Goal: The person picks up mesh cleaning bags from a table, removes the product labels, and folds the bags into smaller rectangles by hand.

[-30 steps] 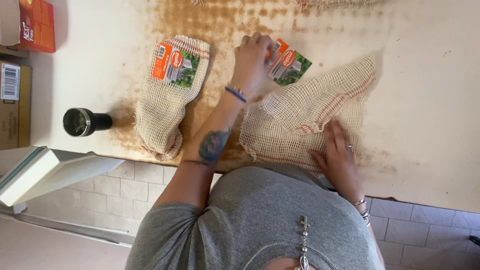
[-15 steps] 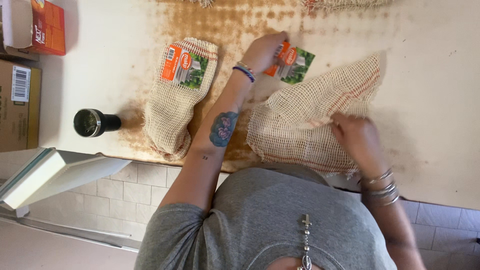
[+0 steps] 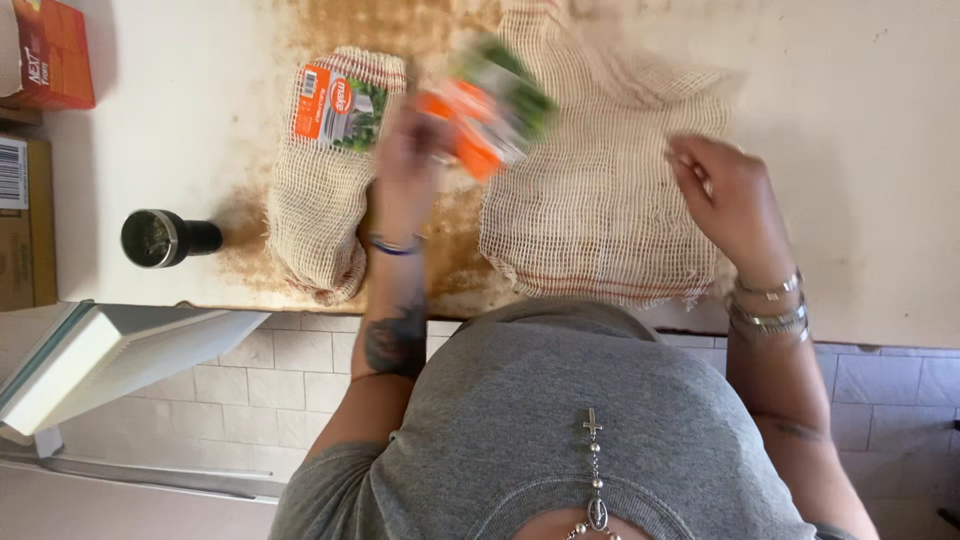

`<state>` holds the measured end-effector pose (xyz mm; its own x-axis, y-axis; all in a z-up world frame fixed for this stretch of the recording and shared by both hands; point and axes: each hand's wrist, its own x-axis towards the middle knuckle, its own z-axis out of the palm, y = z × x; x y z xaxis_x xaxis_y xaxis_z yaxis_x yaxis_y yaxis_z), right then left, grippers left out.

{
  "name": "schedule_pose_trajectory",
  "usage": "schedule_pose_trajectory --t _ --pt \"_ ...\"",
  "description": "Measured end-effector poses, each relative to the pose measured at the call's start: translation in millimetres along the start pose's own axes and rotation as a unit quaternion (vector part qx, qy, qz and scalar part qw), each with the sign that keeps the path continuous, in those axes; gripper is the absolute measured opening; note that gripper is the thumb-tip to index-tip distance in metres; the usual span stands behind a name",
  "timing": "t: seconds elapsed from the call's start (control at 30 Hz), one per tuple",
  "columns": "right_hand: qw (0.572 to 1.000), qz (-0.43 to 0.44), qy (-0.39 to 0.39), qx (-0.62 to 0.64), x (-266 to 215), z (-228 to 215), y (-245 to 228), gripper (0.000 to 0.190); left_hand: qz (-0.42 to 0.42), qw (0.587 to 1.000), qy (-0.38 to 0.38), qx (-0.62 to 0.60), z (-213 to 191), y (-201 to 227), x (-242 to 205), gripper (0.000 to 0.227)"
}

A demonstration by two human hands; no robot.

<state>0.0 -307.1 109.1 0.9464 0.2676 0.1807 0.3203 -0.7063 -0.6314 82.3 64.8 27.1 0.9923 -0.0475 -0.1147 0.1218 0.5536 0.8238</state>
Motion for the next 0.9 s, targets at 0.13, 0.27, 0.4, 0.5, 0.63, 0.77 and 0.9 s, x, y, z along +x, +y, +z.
schedule_pose_trajectory --t 0.13,0.27,0.4,0.5,0.63,0.77,0.9 --pt "0.989 0.131 0.011 0.075 -68 12 21 0.019 0.092 0.883 -0.246 0.389 74 -57 -36 0.028" --pt "0.891 0.278 0.126 0.336 -118 38 52 0.023 0.045 0.835 -0.308 0.454 106 -139 -37 0.036" --pt "0.915 0.248 0.157 0.276 -132 57 65 0.041 0.044 0.81 -0.286 0.509 115 -185 -30 0.041" --pt "0.93 0.251 0.176 0.202 -130 63 70 0.035 0.078 0.781 -0.268 0.558 117 -194 -36 0.043" --pt "0.946 0.242 0.172 0.127 -122 61 62 0.032 0.119 0.746 -0.253 0.605 135 -129 -55 0.05" --pt "0.962 0.207 0.176 0.006 -116 50 35 0.036 0.178 0.677 -0.234 0.675 129 -93 -26 0.028" --pt "0.974 0.107 0.174 -0.095 -110 48 14 0.018 0.161 0.563 -0.299 0.754 126 -93 34 0.016"
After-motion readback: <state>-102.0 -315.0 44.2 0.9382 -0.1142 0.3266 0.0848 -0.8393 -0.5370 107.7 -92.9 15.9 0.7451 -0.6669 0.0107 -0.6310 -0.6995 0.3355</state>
